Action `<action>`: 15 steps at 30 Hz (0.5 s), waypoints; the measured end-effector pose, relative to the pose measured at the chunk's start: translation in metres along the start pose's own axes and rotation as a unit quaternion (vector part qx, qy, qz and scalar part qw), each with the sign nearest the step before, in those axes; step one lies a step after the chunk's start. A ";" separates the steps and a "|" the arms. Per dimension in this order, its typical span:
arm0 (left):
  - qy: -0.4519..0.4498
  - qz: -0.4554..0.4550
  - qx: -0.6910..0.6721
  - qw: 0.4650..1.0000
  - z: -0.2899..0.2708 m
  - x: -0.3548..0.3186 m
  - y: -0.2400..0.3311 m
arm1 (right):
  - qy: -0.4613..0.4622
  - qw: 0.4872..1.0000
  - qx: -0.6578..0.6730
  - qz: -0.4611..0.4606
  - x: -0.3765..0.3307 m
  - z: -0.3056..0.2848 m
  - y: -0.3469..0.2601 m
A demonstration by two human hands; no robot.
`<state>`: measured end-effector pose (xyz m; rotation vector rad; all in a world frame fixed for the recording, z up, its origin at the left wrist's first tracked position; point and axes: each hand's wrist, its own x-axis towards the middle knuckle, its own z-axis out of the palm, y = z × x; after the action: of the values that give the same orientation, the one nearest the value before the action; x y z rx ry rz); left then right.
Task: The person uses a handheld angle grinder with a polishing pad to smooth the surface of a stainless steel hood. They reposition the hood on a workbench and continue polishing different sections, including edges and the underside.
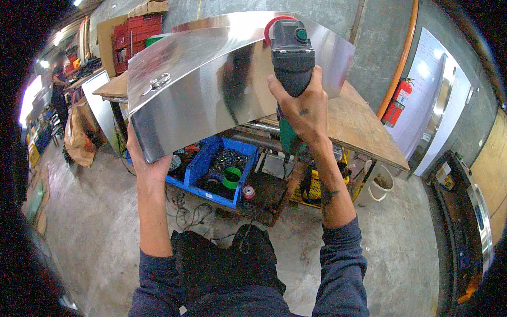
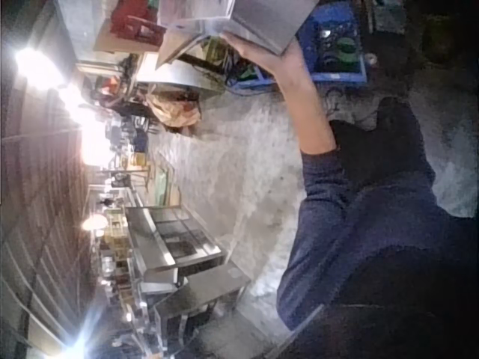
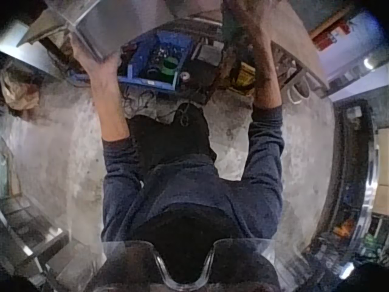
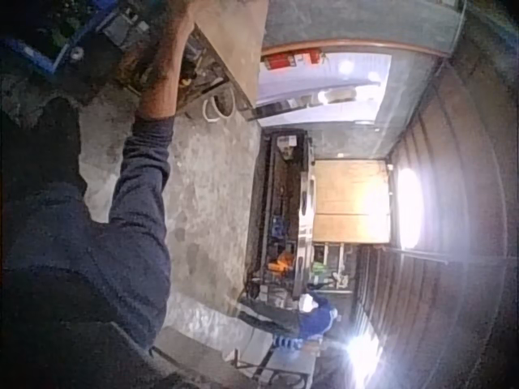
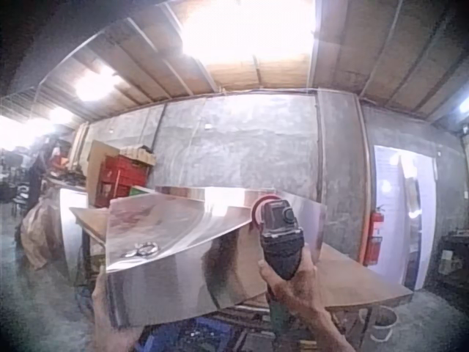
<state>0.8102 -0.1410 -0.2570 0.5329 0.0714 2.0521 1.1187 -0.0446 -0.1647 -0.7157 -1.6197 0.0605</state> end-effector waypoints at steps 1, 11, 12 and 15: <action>0.002 0.001 0.002 1.000 0.002 -0.001 -0.001 | -0.002 1.000 -0.001 0.002 -0.001 0.000 -0.002; -0.077 -0.023 -0.025 0.996 -0.013 0.005 0.003 | -0.012 1.000 0.005 0.009 -0.008 0.002 -0.012; -0.082 -0.028 -0.028 0.996 -0.015 0.006 0.003 | -0.015 1.000 0.006 0.014 -0.009 0.002 -0.014; -0.086 -0.033 -0.028 0.995 -0.018 0.009 0.004 | -0.023 0.999 0.008 0.025 -0.010 0.003 -0.018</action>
<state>0.7960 -0.1327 -0.2697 0.6615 -0.0695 1.9314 1.1090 -0.0624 -0.1660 -0.7464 -1.6428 0.1267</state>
